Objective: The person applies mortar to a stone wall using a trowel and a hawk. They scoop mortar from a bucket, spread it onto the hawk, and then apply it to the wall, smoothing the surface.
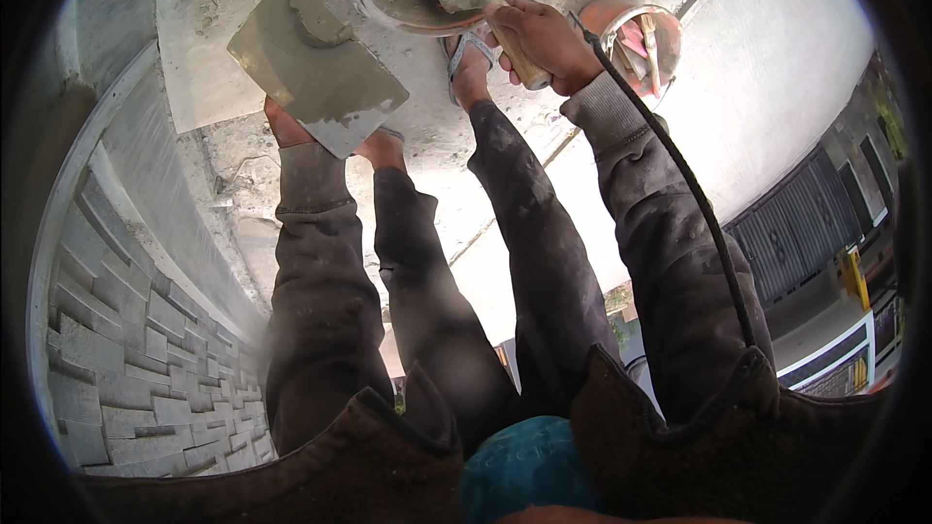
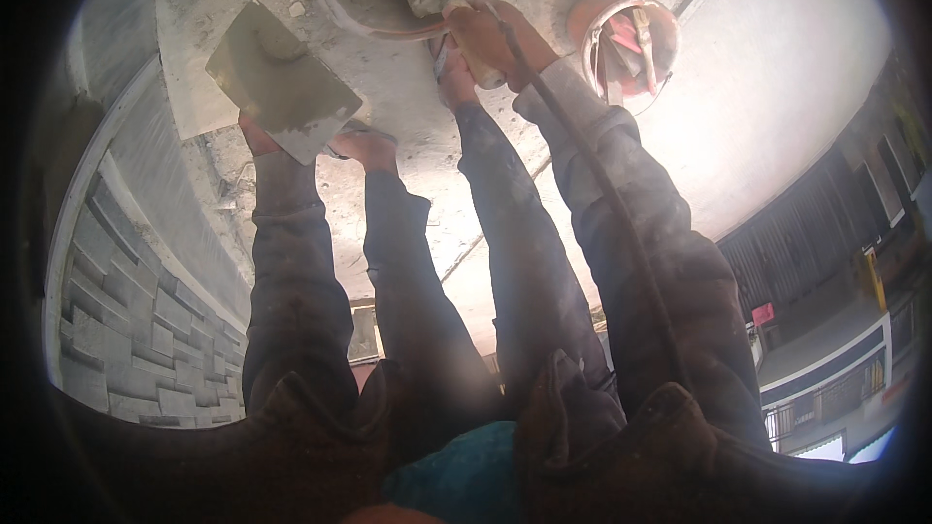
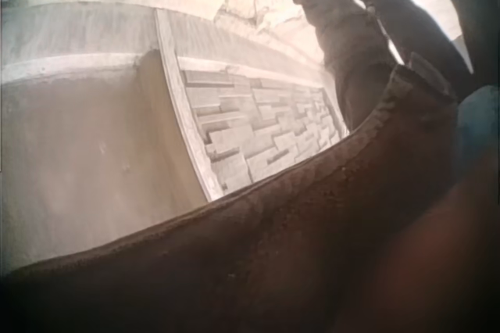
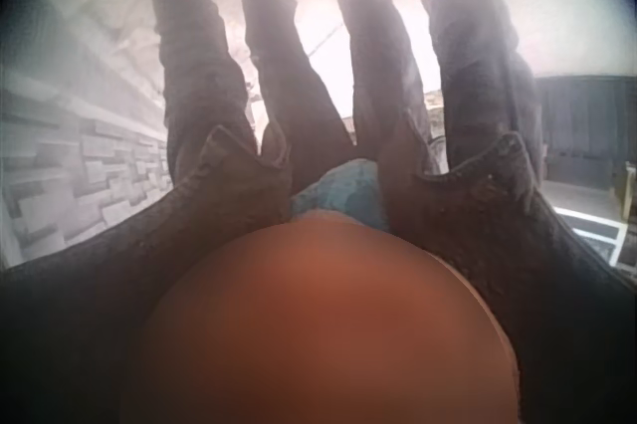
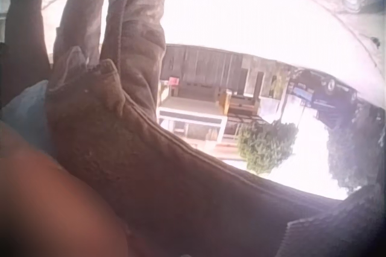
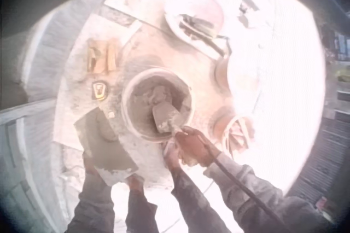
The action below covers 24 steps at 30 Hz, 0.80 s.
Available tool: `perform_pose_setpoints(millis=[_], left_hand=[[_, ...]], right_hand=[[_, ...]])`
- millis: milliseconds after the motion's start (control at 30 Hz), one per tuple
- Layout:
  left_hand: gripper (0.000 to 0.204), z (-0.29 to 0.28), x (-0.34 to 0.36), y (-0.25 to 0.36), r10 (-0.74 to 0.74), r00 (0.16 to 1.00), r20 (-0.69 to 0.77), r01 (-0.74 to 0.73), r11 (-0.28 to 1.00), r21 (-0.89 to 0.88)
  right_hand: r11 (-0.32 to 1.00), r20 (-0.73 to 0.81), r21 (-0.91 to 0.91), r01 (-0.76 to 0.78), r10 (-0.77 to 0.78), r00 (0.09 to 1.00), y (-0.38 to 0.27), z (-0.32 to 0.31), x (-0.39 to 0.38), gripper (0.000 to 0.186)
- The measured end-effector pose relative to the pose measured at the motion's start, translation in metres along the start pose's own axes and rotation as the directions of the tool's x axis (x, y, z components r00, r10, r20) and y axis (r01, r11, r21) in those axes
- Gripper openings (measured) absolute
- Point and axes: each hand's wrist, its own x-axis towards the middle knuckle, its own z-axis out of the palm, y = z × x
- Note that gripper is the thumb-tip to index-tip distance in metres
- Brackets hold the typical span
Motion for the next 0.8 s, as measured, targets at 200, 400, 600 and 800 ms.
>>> perform_pose_setpoints(millis=[200, 400, 600, 800], left_hand=[[0.054, 0.006, -0.008, 0.004, -0.048, 0.999, 0.011, 0.049, 0.997, -0.059], [0.057, 0.007, 0.001, -0.015, -0.153, 0.987, 0.043, 0.159, 0.955, -0.250], [0.057, -0.011, 0.006, -0.027, -0.118, 0.991, 0.069, 0.133, 0.950, -0.282], [0.056, 0.012, -0.012, -0.011, -0.057, 0.992, -0.115, 0.045, 0.994, -0.099]], right_hand=[[0.342, -0.040, -0.937, 0.073, -0.313, 0.949, -0.033, -0.002, 0.029, 0.037], [0.258, 0.007, -0.962, 0.089, -0.302, 0.953, -0.021, 0.018, 0.070, 0.022], [-0.036, 0.318, -0.947, 0.319, -0.229, 0.920, -0.035, 0.021, 0.065, 0.021], [0.175, 0.278, -0.917, 0.358, -0.364, 0.889, -0.011, 0.011, 0.055, 0.025]])
